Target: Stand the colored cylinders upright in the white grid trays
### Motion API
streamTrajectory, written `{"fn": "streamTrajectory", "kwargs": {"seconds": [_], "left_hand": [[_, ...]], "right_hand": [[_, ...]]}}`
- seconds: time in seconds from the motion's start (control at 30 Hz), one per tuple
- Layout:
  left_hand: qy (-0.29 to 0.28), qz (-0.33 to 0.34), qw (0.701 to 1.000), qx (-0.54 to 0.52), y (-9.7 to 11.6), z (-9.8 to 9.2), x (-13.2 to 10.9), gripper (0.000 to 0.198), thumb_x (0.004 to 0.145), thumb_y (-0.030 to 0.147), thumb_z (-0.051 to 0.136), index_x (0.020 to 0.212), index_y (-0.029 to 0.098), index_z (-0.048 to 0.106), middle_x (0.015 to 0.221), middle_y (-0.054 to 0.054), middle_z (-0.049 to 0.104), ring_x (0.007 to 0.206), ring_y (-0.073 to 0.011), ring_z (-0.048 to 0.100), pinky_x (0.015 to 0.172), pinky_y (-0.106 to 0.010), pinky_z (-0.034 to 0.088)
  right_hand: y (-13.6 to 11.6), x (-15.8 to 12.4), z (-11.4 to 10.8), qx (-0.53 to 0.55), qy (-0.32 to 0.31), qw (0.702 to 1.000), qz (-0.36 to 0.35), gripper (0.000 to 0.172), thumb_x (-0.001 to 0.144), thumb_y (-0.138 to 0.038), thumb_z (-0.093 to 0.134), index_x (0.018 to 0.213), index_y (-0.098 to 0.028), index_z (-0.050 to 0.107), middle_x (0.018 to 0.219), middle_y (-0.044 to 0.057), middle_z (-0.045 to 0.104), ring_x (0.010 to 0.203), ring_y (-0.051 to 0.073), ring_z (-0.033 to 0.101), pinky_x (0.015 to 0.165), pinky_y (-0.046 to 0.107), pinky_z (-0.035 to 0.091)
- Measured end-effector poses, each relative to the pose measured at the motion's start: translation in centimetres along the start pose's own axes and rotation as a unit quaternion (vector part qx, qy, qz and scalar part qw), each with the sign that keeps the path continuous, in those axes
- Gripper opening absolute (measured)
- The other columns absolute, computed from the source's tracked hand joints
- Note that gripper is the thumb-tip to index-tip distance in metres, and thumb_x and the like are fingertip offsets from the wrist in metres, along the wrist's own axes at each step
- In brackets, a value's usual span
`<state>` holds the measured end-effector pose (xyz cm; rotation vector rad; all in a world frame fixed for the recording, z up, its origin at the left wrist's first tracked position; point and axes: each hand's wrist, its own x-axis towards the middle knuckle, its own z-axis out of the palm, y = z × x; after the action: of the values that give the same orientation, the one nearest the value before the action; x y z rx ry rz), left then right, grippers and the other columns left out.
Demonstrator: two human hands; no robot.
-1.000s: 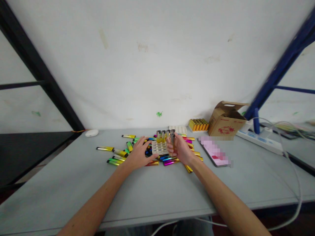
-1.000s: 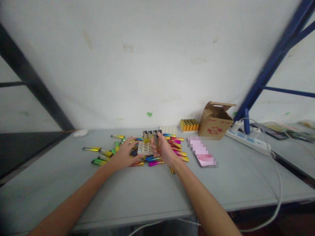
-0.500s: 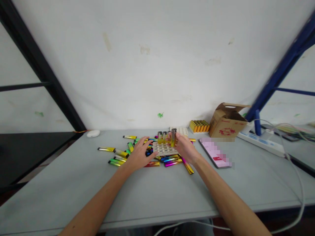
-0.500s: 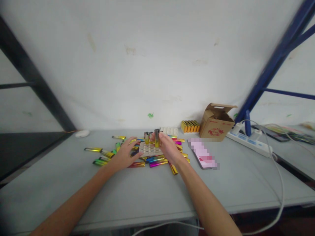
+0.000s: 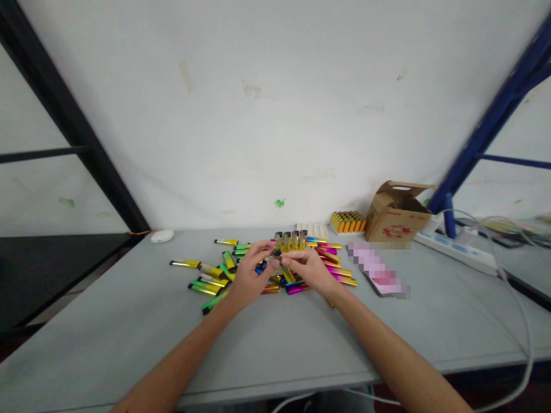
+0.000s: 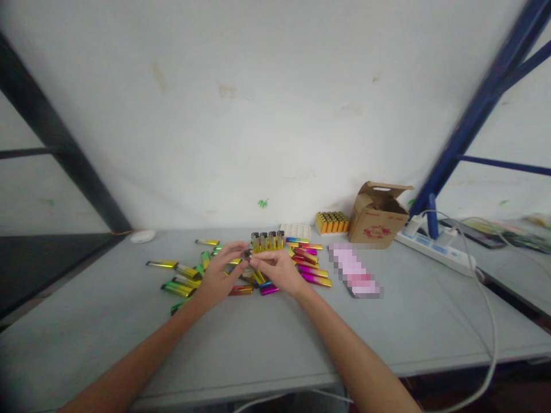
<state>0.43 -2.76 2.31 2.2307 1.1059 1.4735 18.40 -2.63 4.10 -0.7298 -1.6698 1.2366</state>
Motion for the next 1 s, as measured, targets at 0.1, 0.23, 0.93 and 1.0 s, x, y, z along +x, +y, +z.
{"fn": "streamTrajectory", "kwargs": {"seconds": [0.1, 0.23, 0.93, 1.0], "left_hand": [[0.001, -0.053, 0.998, -0.046, 0.1, 0.3, 0.1, 0.030, 0.086, 0.046, 0.057, 0.090, 0.020, 0.071, 0.112, -0.010, 0.065, 0.106, -0.0237, 0.060, 0.100, -0.042, 0.046], [0.016, -0.104, 0.988, -0.109, -0.5, 0.1, 0.4, 0.034, 0.080, 0.049, 0.063, 0.086, 0.017, 0.073, 0.110, -0.011, 0.067, 0.104, -0.0247, 0.062, 0.095, -0.040, 0.050], [0.136, -0.288, 0.930, -0.182, -3.0, -0.1, 2.4, 0.041, 0.064, 0.038, 0.080, 0.094, 0.011, 0.073, 0.096, -0.010, 0.075, 0.094, -0.0257, 0.070, 0.093, -0.043, 0.053], [0.130, -0.289, 0.930, -0.183, -3.2, 0.1, 2.3, 0.044, 0.063, 0.041, 0.079, 0.094, 0.011, 0.073, 0.098, -0.010, 0.075, 0.095, -0.0256, 0.070, 0.094, -0.043, 0.053]], "right_hand": [[0.8, 0.1, 0.3, 0.005, 0.031, 0.999, 0.013, 0.030, 0.076, -0.045, 0.067, 0.074, -0.016, 0.074, 0.059, -0.002, 0.059, 0.057, 0.012, 0.047, 0.055, 0.024, 0.038], [1.2, 0.2, 0.4, -0.032, 0.099, 0.995, -0.004, 0.024, 0.075, -0.041, 0.068, 0.079, -0.018, 0.076, 0.070, 0.002, 0.069, 0.063, 0.017, 0.056, 0.061, 0.028, 0.044], [3.8, -0.2, -7.5, -0.420, 0.014, 0.907, 0.025, 0.084, 0.059, -0.056, 0.078, 0.128, -0.013, 0.056, 0.142, 0.020, 0.044, 0.141, 0.040, 0.022, 0.113, 0.057, 0.022], [3.7, -0.1, -7.5, -0.445, 0.007, 0.895, 0.031, 0.087, 0.059, -0.058, 0.077, 0.129, -0.010, 0.056, 0.144, 0.022, 0.043, 0.142, 0.040, 0.021, 0.112, 0.057, 0.023]]}}
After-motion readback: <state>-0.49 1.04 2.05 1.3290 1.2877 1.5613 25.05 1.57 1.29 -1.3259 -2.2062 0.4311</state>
